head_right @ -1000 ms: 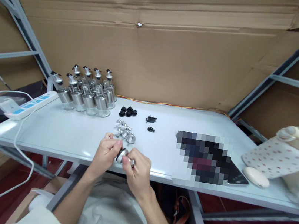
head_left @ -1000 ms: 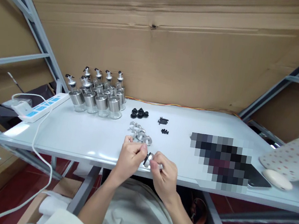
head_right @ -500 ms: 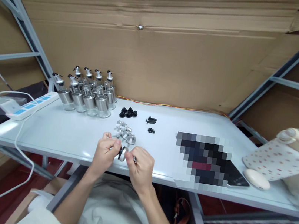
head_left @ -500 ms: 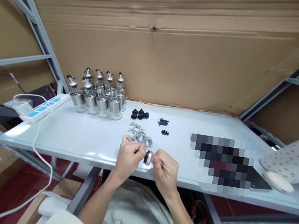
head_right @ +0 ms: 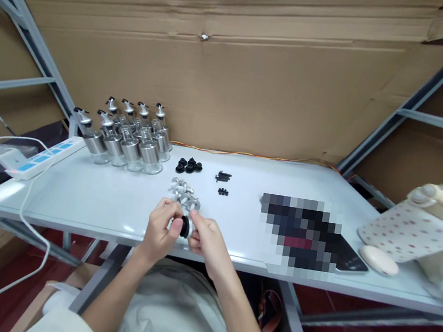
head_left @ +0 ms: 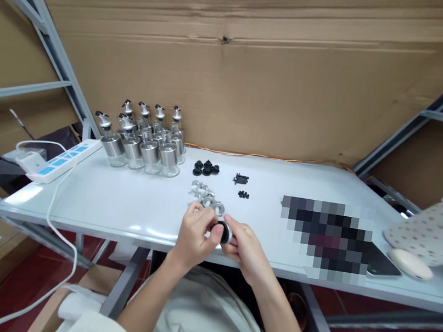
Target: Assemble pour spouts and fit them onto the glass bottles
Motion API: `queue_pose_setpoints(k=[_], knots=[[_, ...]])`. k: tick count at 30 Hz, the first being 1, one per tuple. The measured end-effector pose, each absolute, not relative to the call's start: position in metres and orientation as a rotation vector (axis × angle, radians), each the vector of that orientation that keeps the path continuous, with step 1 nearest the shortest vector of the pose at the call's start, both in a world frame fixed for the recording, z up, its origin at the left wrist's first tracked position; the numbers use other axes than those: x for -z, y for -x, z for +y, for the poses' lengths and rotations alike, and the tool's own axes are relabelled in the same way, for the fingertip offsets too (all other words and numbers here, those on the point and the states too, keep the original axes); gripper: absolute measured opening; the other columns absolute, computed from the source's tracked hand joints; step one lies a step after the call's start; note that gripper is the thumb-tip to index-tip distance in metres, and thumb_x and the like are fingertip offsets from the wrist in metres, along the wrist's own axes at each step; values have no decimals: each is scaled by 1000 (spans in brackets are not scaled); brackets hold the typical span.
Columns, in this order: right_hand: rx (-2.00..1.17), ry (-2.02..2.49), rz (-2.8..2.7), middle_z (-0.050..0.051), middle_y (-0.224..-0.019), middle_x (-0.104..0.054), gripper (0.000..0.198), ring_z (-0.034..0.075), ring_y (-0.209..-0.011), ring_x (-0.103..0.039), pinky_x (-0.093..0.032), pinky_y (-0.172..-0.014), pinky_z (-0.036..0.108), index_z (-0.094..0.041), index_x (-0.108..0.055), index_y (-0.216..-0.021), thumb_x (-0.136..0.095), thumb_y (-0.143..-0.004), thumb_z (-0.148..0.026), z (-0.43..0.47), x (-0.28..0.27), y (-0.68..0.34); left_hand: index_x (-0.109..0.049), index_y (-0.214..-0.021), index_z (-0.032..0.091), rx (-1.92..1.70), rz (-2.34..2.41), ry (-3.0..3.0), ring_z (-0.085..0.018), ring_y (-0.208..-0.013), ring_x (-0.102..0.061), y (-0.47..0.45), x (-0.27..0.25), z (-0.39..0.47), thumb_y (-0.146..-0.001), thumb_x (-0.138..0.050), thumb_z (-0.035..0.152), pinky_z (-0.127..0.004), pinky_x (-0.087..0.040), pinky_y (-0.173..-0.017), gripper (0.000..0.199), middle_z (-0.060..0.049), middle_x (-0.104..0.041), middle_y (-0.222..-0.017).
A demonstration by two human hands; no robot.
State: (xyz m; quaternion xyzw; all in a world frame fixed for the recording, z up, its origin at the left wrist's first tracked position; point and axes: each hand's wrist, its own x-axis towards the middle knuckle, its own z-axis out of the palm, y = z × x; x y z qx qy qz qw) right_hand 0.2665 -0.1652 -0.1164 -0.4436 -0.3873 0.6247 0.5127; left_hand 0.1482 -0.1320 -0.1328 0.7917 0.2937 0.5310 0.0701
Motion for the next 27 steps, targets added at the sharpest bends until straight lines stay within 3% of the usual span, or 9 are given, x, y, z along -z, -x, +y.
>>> queue_pose_setpoints(k=[6, 10, 13, 15, 18, 22, 24, 27], knots=[[-1188, 1084, -1100, -9, -46, -17, 54, 6, -42, -15, -14, -39, 22, -23, -27, -53, -51, -77, -64, -173, 125, -262, -39, -57, 19, -1701, 891, -2306, -11, -45, -30, -152, 134, -130, -89, -30, 19, -29, -33, -59, 33, 4, -40, -47], [-474, 1102, -1465, -4, -49, -33, 47, 9, -45, -30, -25, -45, 24, -20, -36, -54, -38, -92, -48, -175, 132, -260, -34, -49, 19, -1524, 957, -2061, -13, -50, -33, -147, 130, -130, -91, -30, 31, -29, -34, -58, 43, 2, -36, -45], [128, 964, -1734, -1, -50, -43, 44, 11, -49, -36, -28, -50, 26, -20, -43, -56, -37, -95, -39, -172, 131, -266, -39, -48, 19, -1411, 983, -1923, -14, -56, -37, -142, 129, -131, -89, -32, 40, -29, -34, -59, 46, 0, -40, -46], [346, 899, -1843, 1, -54, -50, 40, 13, -52, -39, -30, -51, 26, -20, -48, -61, -39, -96, -37, -170, 128, -272, -43, -48, 19, -1322, 994, -1833, -14, -56, -39, -136, 128, -128, -86, -37, 45, -28, -34, -57, 46, 0, -41, -47], [391, 872, -1869, 4, -66, -58, 29, 14, -59, -46, -35, -55, 26, -19, -53, -74, -43, -94, -36, -167, 129, -281, -45, -51, 18, -1242, 1062, -1650, -12, -50, -36, -124, 119, -114, -82, -41, 52, -26, -31, -51, 46, 2, -39, -49], [205, 1016, -1540, 4, -77, -58, 23, 16, -71, -52, -42, -63, 27, -20, -54, -87, -37, -96, -33, -162, 142, -292, -40, -53, 19, -1296, 1281, -1726, -10, -47, -34, -105, 89, -76, -84, -36, 56, -24, -28, -49, 48, 4, -34, -48], [86, 1166, -1362, 4, -80, -55, 21, 17, -75, -53, -43, -67, 29, -20, -53, -90, -36, -96, -32, -158, 151, -296, -45, -58, 18, -1198, 1392, -1967, -11, -50, -39, -102, 73, -55, -85, -41, 51, -24, -30, -52, 43, 3, -42, -50], [-97, 1328, -1263, 5, -84, -55, 20, 18, -76, -53, -44, -69, 31, -20, -55, -93, -40, -93, -33, -150, 160, -299, -58, -79, 19, -960, 1567, -2260, -14, -61, -53, -111, 56, -25, -82, -55, 38, -24, -37, -60, 20, 0, -60, -66]])
